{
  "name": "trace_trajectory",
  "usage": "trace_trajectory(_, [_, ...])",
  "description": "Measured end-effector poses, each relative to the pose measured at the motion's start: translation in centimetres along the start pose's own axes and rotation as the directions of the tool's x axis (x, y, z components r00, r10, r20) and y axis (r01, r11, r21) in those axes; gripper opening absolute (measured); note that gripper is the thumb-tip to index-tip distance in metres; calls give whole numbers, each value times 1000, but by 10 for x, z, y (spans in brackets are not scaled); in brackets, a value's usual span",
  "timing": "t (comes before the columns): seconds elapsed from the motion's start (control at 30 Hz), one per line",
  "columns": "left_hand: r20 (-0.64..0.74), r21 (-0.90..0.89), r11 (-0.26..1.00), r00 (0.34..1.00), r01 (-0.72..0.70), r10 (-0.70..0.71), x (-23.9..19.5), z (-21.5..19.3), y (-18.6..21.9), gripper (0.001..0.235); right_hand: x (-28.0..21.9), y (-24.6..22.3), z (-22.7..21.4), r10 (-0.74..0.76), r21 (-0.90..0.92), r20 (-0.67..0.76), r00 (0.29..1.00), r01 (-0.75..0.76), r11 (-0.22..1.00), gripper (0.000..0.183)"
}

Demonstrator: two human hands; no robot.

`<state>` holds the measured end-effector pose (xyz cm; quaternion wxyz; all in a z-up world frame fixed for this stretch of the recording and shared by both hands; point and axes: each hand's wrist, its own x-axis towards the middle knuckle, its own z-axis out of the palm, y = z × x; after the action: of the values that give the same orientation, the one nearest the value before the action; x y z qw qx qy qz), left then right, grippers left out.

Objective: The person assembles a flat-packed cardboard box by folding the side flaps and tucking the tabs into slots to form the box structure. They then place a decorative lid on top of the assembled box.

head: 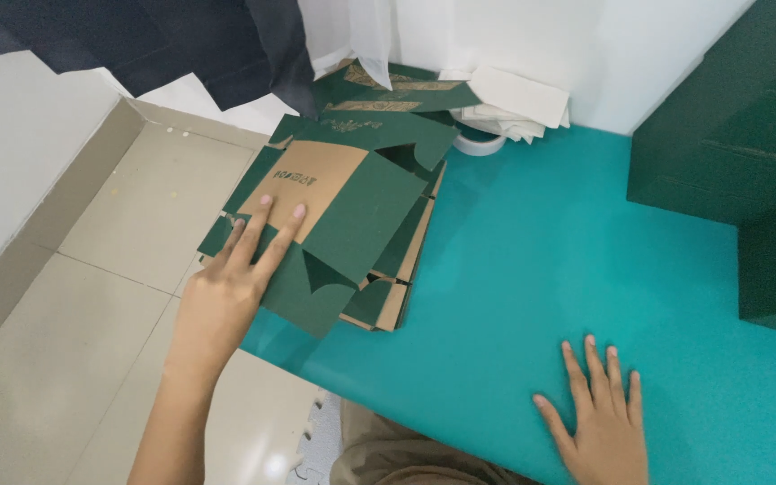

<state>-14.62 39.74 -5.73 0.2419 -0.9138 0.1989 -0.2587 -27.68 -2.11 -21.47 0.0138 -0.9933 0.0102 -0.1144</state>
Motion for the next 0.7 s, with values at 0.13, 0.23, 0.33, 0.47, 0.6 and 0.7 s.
trace_trajectory(0.13, [83,-421,896,990,140,-116,-3,-32,-7,89,1,1,0,13,2,19,1000,-13,1000,81])
trace_trajectory(0.23, [-11,-709,692,980,132,-199,-12,-33,-2,62,2,1,-1,16,-1,12,1000,-16,1000,80])
trace_trajectory(0.33, [-37,-889,439,935,131,-353,-18,-35,13,48,9,0,-16,35,90,91,995,-43,995,82])
trace_trajectory(0.47, [469,-828,44,733,560,-493,-26,-27,72,39,24,-8,-68,8,615,158,987,-104,782,79])
trace_trajectory(0.6, [762,-644,-302,560,703,-324,-29,-37,147,56,17,-7,-94,68,866,128,989,-145,479,76])
trace_trajectory(0.7, [960,-247,-500,280,830,-10,-33,-60,198,60,15,-5,-106,93,980,35,995,-52,192,78])
